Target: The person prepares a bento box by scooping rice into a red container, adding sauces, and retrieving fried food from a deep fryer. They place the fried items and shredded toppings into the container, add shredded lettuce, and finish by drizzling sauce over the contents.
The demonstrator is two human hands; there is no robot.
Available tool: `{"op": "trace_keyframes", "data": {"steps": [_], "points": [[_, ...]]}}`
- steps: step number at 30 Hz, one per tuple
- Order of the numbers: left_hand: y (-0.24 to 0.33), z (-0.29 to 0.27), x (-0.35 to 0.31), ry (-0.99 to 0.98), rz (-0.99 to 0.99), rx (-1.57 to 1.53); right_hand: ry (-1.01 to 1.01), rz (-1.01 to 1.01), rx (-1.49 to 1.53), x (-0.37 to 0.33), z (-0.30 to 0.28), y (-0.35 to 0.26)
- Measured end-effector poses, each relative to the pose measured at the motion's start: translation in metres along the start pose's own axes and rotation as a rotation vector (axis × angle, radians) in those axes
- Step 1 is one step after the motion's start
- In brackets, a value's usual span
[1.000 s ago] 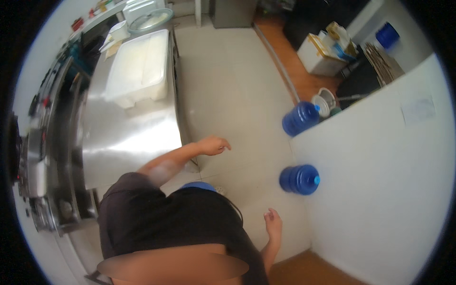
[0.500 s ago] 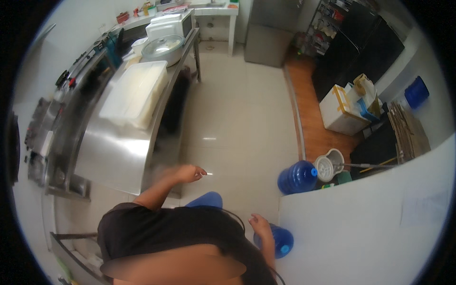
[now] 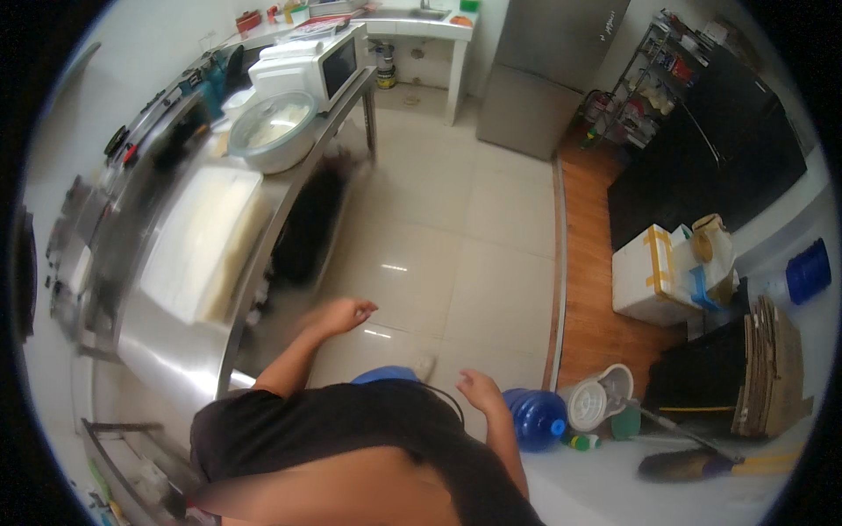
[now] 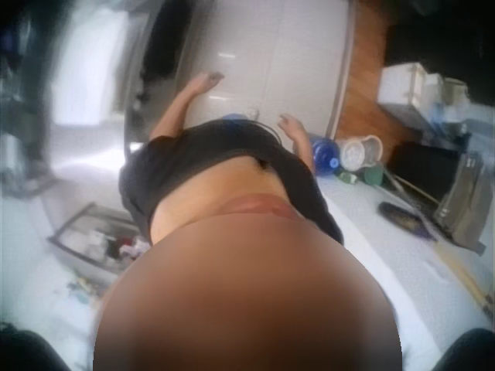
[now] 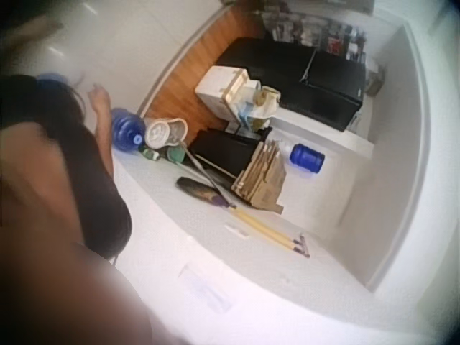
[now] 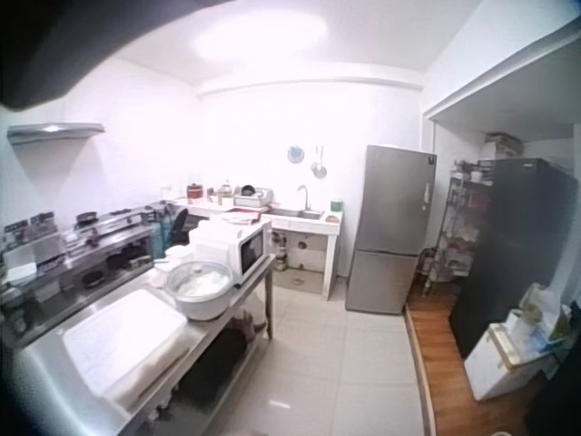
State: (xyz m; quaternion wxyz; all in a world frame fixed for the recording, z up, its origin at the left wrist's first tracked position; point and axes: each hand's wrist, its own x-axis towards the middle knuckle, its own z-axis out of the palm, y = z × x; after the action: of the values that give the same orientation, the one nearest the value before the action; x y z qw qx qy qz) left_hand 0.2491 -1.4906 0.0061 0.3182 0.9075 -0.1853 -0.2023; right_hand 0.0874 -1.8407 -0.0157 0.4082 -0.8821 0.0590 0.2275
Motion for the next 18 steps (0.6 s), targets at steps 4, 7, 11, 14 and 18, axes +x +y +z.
{"op": "trace_keyframes", "data": {"steps": [4,7,11,14,18], "points": [[0.047,-0.042,0.127,0.023,0.199,0.113,-0.047,-0.02,0.013,0.072,-0.075,-0.005],[0.071,-0.06,0.205,0.031,0.229,0.026,-0.064,0.123,-0.094,0.125,-0.123,-0.001],[0.061,-0.067,0.281,0.104,0.213,-0.095,-0.178,0.124,-0.142,0.219,-0.179,0.02],[0.037,-0.081,0.299,0.126,-0.032,-0.013,-0.221,0.059,-0.223,0.308,-0.238,0.025],[0.013,-0.126,0.306,0.281,-0.282,-0.049,-0.163,-0.034,-0.335,0.431,-0.323,-0.015]]}}
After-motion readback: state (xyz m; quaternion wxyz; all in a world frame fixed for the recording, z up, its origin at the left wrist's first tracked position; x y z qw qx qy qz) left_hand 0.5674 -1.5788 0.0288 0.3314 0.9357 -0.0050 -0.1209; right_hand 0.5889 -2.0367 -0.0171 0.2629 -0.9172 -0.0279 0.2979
